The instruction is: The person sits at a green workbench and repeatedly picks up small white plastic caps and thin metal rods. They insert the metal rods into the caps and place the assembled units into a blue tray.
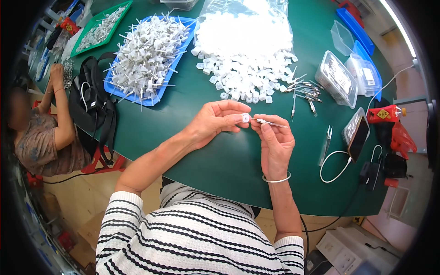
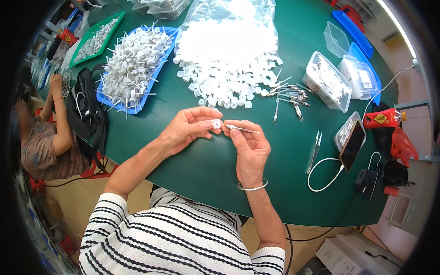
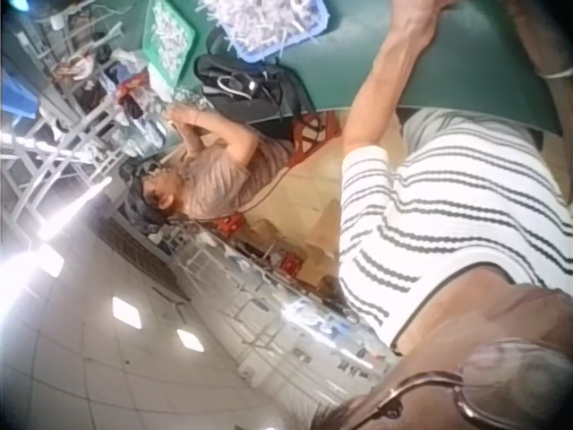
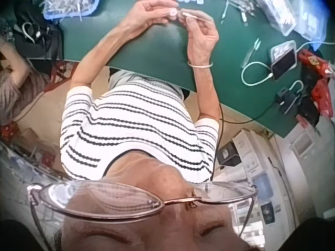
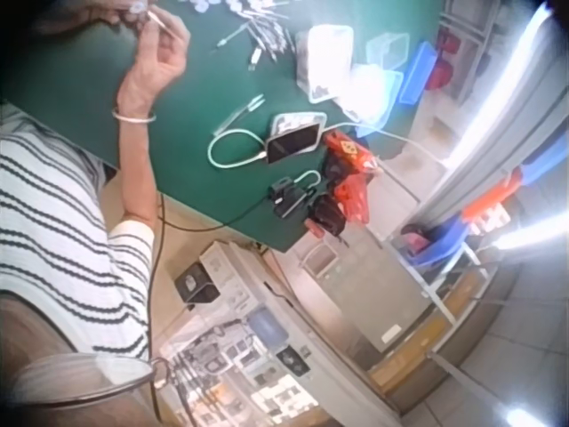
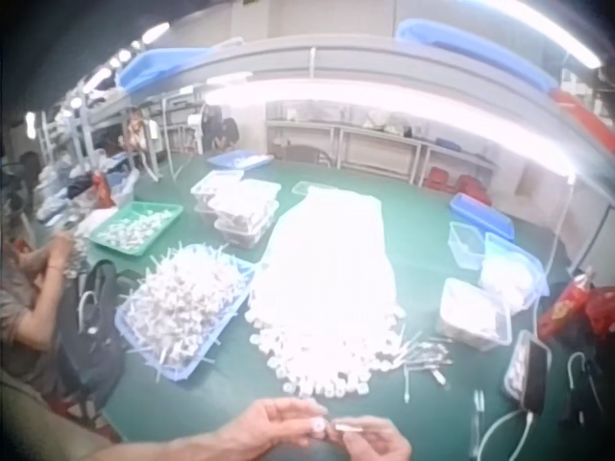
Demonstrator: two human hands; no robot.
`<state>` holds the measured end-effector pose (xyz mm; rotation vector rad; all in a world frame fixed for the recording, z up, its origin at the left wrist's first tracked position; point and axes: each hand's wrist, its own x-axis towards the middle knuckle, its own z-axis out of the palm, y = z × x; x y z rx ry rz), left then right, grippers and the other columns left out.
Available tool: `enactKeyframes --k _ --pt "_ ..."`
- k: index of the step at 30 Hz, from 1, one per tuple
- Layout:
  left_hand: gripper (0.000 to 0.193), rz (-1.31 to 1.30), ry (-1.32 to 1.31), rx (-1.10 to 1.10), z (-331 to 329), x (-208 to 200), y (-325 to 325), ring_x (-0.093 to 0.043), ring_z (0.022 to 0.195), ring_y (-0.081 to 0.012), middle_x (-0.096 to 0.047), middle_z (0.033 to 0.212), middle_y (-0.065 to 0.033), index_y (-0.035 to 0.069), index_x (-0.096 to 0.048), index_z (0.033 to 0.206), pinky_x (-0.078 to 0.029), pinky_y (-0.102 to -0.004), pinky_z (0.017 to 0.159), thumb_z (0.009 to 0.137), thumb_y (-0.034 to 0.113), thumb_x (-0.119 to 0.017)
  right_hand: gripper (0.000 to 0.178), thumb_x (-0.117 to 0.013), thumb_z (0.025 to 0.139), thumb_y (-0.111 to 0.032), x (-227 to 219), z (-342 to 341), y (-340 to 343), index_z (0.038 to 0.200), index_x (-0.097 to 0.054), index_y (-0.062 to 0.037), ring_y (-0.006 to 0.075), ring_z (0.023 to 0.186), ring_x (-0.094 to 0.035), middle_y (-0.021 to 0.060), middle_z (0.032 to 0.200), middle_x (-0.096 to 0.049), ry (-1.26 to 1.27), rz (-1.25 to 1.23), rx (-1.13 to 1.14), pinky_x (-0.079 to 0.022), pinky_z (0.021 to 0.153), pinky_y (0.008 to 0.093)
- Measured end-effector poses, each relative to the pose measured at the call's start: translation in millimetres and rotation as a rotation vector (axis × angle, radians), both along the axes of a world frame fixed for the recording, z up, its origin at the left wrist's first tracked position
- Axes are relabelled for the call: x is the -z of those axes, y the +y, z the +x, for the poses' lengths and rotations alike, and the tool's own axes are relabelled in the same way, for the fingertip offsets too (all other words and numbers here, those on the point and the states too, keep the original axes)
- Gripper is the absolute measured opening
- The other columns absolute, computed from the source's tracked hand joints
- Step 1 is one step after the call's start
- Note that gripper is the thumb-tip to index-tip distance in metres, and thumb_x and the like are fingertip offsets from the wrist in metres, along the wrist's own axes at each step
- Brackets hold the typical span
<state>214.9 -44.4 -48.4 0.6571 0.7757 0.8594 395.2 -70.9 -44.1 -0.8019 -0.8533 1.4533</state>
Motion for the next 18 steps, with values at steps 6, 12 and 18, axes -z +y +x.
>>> enactKeyframes --k 6,12,18 --pt "0.027 -0.042 -0.038 -0.012 -1.3 2.9 -0.3 -0.065 0.089 -0.0164 -0.066 0.098 -0.0105 -0.002 -0.059 0.112 -0.054 -0.0242 0.076 0.088 0.009 -0.063 0.015 -0.059 0.088 0.002 -2.2 2.3 1.9 0.103 -0.058 0.0036 0.0141 0.089 -0.061 0.012 0.101 -0.064 -0.112 0.085 0.041 -0.05 0.081 0.0257" --pt "0.027 -0.061 -0.07 0.0 0.3 2.5 -0.6 -0.065 0.088 -0.0163 -0.066 0.097 -0.0107 -0.004 -0.059 0.112 -0.055 -0.0234 0.076 0.089 0.009 -0.061 0.014 -0.06 0.087 0.004 -1.0 1.6 -1.1 0.101 -0.06 0.0042 0.0124 0.088 -0.06 0.0087 0.099 -0.062 -0.233 0.144 0.052 -0.049 0.078 0.0234" --pt "0.027 -0.051 -0.118 0.002 0.2 7.3 -0.4 -0.065 0.088 -0.016 -0.066 0.097 -0.0104 -0.003 -0.059 0.114 -0.055 -0.0235 0.076 0.09 0.01 -0.06 0.012 -0.062 0.086 0.003 -3.1 -0.3 -0.6 0.098 -0.062 0.0032 0.0118 0.087 -0.06 0.0069 0.097 -0.062 -0.366 0.221 0.079 -0.049 0.077 0.0231"
